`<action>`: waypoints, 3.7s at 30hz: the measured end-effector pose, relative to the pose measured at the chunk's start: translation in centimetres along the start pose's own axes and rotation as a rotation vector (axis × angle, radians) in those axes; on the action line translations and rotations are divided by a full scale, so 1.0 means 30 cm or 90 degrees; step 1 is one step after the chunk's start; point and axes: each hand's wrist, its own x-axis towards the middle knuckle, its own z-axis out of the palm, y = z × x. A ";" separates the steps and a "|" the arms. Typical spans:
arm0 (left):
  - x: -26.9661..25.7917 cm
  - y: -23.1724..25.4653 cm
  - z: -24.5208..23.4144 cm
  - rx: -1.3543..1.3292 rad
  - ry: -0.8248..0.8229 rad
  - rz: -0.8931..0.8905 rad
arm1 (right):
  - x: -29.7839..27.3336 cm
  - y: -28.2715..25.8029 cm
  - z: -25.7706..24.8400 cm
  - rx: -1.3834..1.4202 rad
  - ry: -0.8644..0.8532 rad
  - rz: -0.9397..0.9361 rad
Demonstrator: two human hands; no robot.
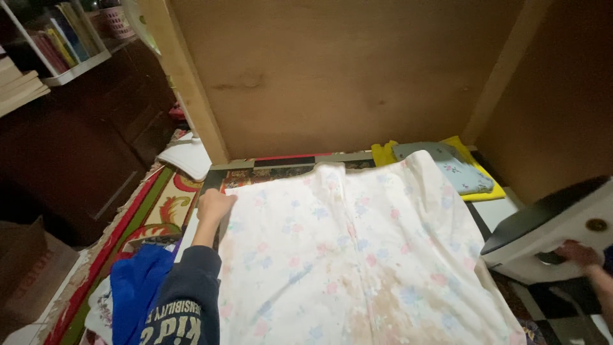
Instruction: Ironing a pair of floral underwear while sitting on the floor.
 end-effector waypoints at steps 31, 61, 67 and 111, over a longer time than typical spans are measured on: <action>-0.331 -0.076 -0.047 0.000 0.095 0.543 | -0.283 -1.900 1.344 -0.460 -0.304 -0.454; -0.349 -0.255 -0.091 0.114 0.120 0.384 | -0.087 -2.126 1.830 -0.342 -0.303 -0.388; -0.355 -0.251 -0.075 0.072 0.112 0.360 | -0.529 -2.034 1.614 -0.360 -0.402 -0.474; -0.571 0.027 -0.039 0.033 0.100 0.493 | -0.612 -1.865 1.207 -0.550 -0.304 -0.273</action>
